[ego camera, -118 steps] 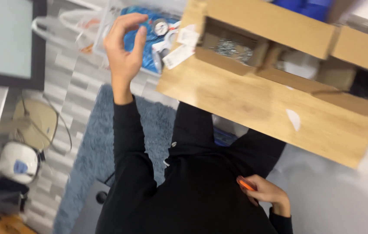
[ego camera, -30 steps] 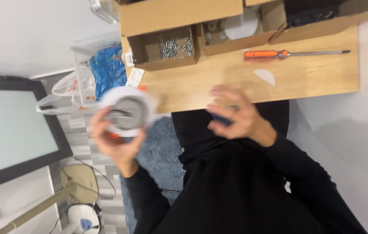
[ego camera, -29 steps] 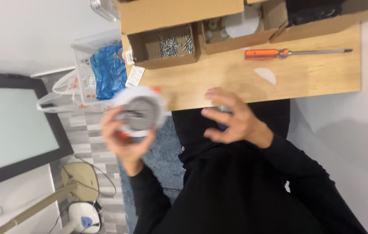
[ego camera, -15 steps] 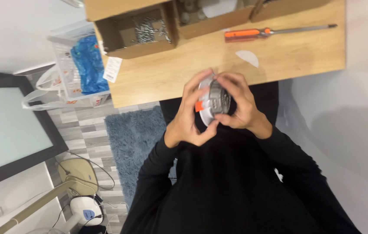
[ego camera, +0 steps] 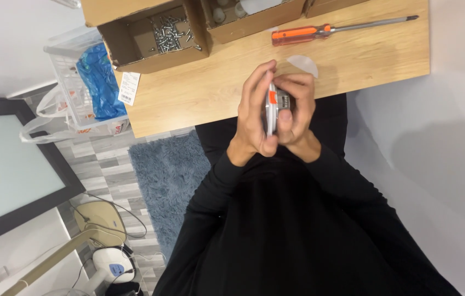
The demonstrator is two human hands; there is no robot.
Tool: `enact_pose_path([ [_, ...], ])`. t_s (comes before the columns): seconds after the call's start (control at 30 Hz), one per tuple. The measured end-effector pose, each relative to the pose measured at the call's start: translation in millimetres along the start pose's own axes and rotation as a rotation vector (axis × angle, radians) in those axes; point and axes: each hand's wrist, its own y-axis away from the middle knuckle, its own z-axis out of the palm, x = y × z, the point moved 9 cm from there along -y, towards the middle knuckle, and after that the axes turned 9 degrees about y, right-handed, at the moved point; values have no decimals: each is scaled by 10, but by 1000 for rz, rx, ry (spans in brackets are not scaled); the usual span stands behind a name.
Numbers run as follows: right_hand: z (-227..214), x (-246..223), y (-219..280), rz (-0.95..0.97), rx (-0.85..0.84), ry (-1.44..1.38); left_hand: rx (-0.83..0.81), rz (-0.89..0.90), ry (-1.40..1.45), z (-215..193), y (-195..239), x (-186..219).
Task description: Disassembling a circular LED light fixture by removing screws with a screwdriver and separating the components.
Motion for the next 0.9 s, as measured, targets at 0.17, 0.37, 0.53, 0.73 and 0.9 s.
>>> enact_pose_path([
  [0.17, -39, 12, -109, -161, 70, 91, 160, -120, 283, -155, 31, -187],
  [0.37, -34, -122, -329, 4, 68, 94, 358, -368, 781, -413, 77, -180],
  [0.53, -19, 147, -284, 225, 49, -146, 582, -587, 1214, -565, 313, -425],
  [0.73, -22, 652, 16, 643, 87, -565, 682, -573, 1106, -913, 513, -483],
  [0.9, -87, 714, 10, 849, 102, -623, 683, -527, 961, -1321, 627, -530],
])
